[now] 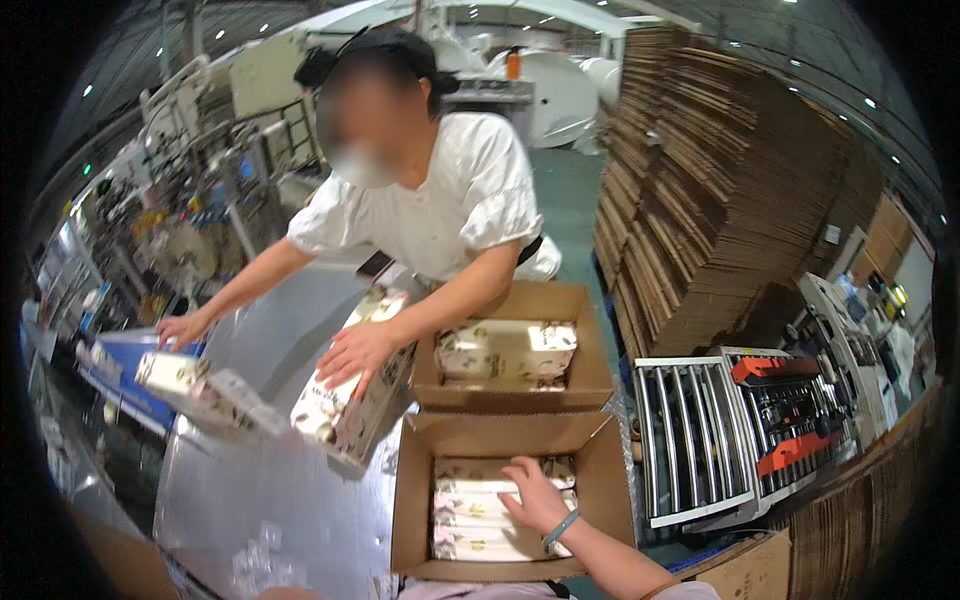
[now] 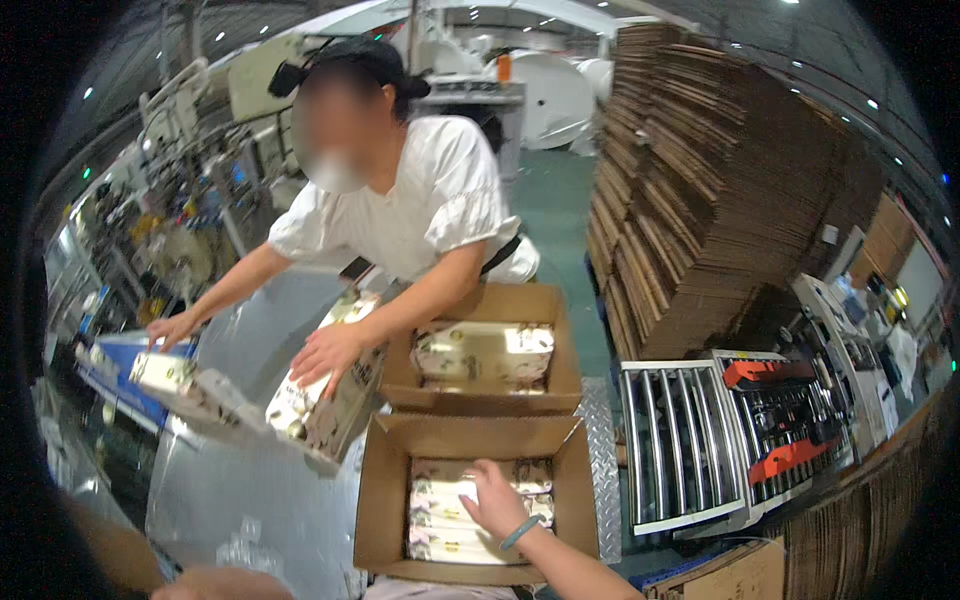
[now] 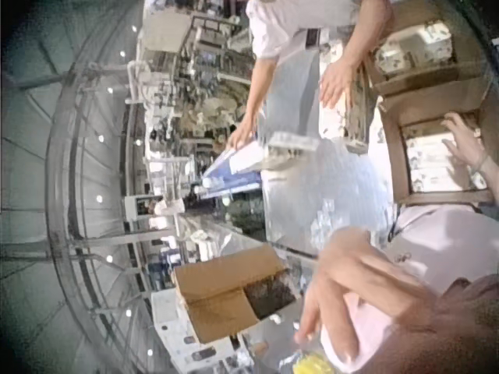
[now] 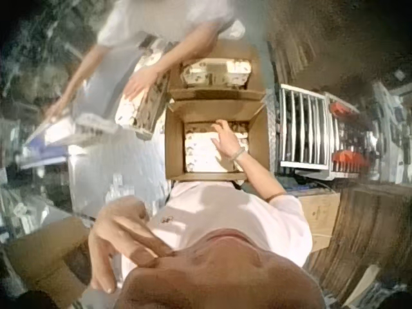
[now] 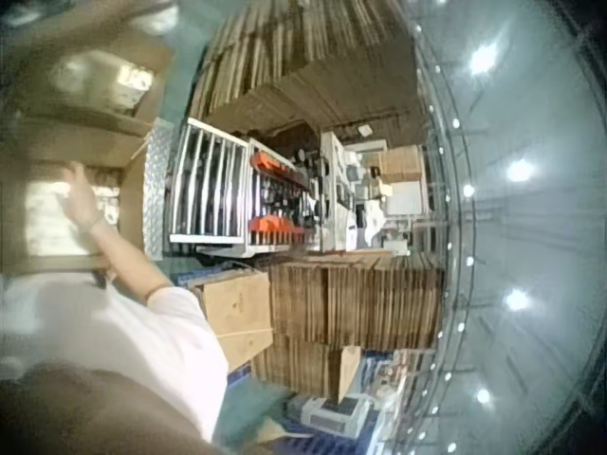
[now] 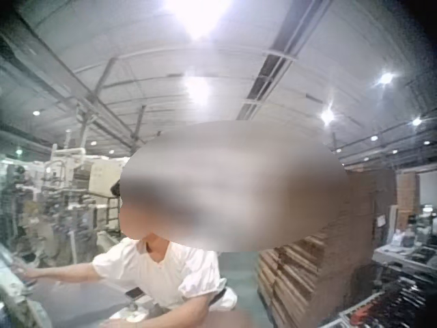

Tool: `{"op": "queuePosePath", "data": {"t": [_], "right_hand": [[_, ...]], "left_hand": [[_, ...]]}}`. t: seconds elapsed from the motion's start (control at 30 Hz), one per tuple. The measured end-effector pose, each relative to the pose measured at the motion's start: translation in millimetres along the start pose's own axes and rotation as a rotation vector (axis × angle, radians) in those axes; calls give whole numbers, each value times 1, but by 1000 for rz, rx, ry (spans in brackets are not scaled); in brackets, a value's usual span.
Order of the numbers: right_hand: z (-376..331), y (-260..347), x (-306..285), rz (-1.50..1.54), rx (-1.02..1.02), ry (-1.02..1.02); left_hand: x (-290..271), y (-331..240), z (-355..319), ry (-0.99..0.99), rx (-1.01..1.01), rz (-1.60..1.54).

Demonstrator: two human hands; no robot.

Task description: The person packs wrapped paper products into cardboard boxes, closes the box flaps, and passes the boxes to a coworker.

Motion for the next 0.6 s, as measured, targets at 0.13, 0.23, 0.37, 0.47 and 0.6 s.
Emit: {"op": "queuePosePath", "data": {"t": [0.13, 0.23, 0.37, 0.47, 0.6], "right_hand": [[-4, 10, -12, -43, -69, -57], [-9, -10, -18, 60, -71, -54], [-13, -10, -8, 174, -94, 16], [-8, -25, 7, 61, -92, 74], [-7, -19, 18, 13, -60, 144]], "left_hand": [[-66, -23, -133, -750, -174, 489], [-126, -8, -255, -846, -860, 1239], [-113, -30, -356, -263, -1462, 2265], [-110, -52, -422, -371, -1712, 2282], [-129, -76, -479, -471, -1862, 2270]]}}
Point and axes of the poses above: each hand's wrist, its own z-axis towards the middle knuckle, its own x-axis out of the palm, y = z × x, the point moved 9 cm from there along z, towards the middle knuckle, and after that the axes turned 14 degrees about x, right-handed, at the moved point
